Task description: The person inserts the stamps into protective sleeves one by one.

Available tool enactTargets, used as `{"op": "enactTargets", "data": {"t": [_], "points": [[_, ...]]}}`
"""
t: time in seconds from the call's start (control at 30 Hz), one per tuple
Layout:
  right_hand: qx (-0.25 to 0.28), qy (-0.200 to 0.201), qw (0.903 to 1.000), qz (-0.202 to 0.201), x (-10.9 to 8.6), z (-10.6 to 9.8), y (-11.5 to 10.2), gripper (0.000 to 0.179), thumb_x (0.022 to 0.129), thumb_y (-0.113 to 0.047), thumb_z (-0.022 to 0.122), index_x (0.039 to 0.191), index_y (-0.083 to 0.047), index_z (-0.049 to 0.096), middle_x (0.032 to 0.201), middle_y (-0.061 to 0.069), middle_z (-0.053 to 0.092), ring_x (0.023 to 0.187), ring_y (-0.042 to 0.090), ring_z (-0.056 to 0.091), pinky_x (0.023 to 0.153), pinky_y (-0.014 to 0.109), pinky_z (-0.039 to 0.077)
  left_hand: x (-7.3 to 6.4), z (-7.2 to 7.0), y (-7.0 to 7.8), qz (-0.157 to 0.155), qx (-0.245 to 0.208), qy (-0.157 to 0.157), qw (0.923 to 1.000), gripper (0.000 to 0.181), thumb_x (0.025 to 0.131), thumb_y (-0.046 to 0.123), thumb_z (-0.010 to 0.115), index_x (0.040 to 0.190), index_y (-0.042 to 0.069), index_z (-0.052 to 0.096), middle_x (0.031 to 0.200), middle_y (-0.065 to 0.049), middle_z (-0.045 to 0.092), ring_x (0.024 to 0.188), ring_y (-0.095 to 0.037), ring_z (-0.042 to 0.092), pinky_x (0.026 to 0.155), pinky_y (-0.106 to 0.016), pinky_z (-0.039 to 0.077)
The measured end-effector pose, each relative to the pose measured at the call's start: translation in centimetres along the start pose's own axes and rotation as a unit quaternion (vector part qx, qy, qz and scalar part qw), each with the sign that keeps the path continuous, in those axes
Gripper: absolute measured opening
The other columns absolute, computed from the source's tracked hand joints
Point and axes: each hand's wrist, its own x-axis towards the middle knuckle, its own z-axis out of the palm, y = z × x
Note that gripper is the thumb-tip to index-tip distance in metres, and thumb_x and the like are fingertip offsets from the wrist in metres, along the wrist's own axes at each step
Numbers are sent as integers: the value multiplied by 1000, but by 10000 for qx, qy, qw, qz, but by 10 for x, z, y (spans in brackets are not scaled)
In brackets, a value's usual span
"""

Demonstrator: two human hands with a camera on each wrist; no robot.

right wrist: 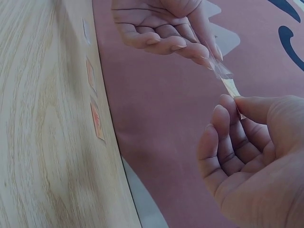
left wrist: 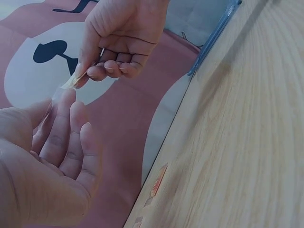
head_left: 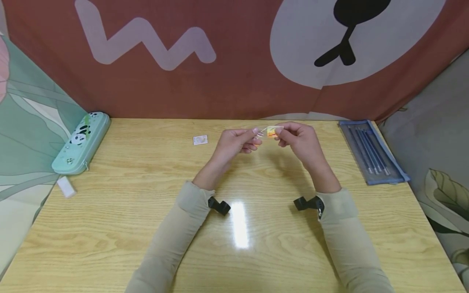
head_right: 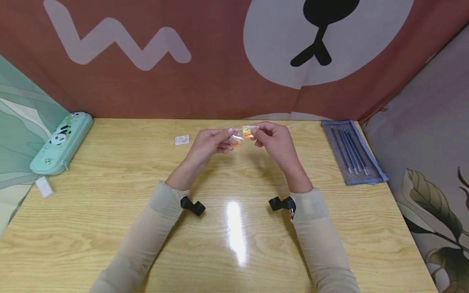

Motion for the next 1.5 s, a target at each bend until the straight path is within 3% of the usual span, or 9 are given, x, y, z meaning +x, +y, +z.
{"op": "enactTargets", "data": {"t": [0.2,0.4,0.6,0.9,1.13,1.5], "points": [[48,-61,10000,58,0,0,0,33,100,-26,67,115,3,70,80,-13,69,70,5,63,71,18,57,0,1,0,124,-3,30,9999,34,96,35,71,108,3,78,78,3,77,68,-8,72,62,-21,57],[-21,-114,9999,76,-1,2,-1,34,100,-27,66,115,3,71,81,-13,69,71,6,63,70,18,57,0,3,0,438,-61,199,9988,34,97,29,70,111,-2,76,74,5,75,64,-7,70,58,-20,55],[19,-168,9998,88,-2,2,-2,33,100,-27,66,115,2,71,80,-12,69,71,7,63,70,19,57,0,5,-2,646,-7,345,9973,28,97,27,71,108,2,78,74,5,75,63,-7,70,58,-20,56],[151,-294,9994,143,-2,-1,-3,36,100,-29,66,117,3,70,82,-11,70,72,8,63,72,20,58,0,6,-3,778,125,374,9962,26,94,26,74,104,2,79,75,2,77,64,-8,70,60,-21,56],[-48,-312,9994,152,-2,0,-3,35,100,-31,66,115,0,71,82,-9,69,73,8,63,72,20,57,0,7,-3,829,152,427,9955,27,94,25,74,105,2,79,78,-3,78,62,-8,70,59,-21,57],[-145,-388,9990,181,-1,-2,0,34,100,-29,66,116,0,71,79,-11,69,74,8,65,73,20,57,-2,5,-1,867,296,592,9940,27,93,30,75,96,4,81,76,0,78,64,-9,71,60,-22,57]]}}
